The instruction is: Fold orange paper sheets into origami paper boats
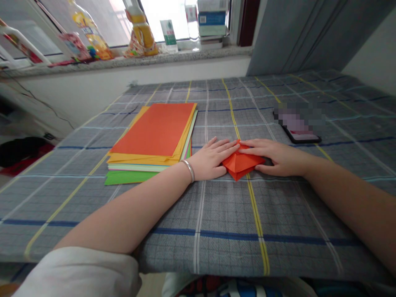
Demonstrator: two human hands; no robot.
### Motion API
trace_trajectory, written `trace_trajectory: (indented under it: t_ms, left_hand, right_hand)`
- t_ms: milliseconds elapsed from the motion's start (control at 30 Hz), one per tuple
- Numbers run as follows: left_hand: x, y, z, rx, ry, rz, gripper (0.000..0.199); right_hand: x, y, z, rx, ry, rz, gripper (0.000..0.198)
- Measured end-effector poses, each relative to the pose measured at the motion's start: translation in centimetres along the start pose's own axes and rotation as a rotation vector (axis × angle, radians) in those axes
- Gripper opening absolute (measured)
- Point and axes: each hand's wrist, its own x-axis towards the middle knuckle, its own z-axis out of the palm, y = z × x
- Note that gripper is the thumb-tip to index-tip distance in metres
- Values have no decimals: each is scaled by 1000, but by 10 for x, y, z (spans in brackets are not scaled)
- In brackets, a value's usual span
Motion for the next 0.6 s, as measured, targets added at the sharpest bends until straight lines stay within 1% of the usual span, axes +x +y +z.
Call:
trace_trajectory:
  t_ms: [167, 233, 333, 433, 533, 567, 600]
  left_hand:
    - [0, 3, 1, 27, -31, 6, 70]
    - [0, 5, 2, 45, -10, 3, 71]
    - [1, 8, 4, 40, 61, -2, 73]
    - [2, 10, 5, 37, 158, -51, 70]
    - [3, 13, 3, 76, 260, -187, 62]
    - [3, 13, 3, 93, 281, -236, 59]
    - [3, 13, 2, 104, 294, -278, 56]
  right_hand:
    - [0, -3, 2, -30, 7, 21, 60]
    - [1, -6, 2, -51, 34, 30, 61]
    - [2, -14, -1, -116, 87, 29, 58]
    - [4, -24, -6, -307, 101, 76, 42]
    - [5, -30, -12, -497, 60, 216, 17]
    - [5, -31, -14, -529, 35, 251, 9]
    - [4, -31, -16, -544, 10, 273, 6]
